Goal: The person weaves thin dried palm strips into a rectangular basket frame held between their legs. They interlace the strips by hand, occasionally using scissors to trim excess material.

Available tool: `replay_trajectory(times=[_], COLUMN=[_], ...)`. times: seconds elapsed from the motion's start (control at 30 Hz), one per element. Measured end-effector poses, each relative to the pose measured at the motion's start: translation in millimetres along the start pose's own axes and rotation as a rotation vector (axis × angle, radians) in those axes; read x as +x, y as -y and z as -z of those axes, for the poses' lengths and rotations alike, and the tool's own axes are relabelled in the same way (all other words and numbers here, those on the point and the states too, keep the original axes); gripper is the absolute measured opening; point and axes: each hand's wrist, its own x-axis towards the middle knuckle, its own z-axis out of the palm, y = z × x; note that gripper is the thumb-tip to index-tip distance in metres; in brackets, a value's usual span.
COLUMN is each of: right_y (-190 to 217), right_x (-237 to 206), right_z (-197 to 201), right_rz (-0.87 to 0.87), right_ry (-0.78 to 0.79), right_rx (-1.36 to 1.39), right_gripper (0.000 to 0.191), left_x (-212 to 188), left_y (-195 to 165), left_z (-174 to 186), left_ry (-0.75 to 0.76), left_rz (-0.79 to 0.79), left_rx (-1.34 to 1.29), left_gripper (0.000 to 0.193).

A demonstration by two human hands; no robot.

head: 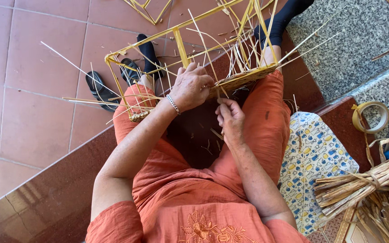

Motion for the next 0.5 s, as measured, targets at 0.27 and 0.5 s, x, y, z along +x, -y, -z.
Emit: replay_trajectory(times=[0.27,0.5], right_y=[-18.7,-15.9], right_x=[14.0,15.8], right_z=[-2.6,-0.5], right_rz=[0.083,0.075], right_ry=[0.020,0.074], right_rx=[0.074,0.061], right_gripper=[0.012,0.012], left_x=[10.4,19.8], left_y=[10.3,18.0], left_z=[4.0,3.0], left_ry=[0.186,0.298], left_rz=[0.097,0.133], left_rx=[-0.160,-0.170], left_gripper=[0.013,0.020])
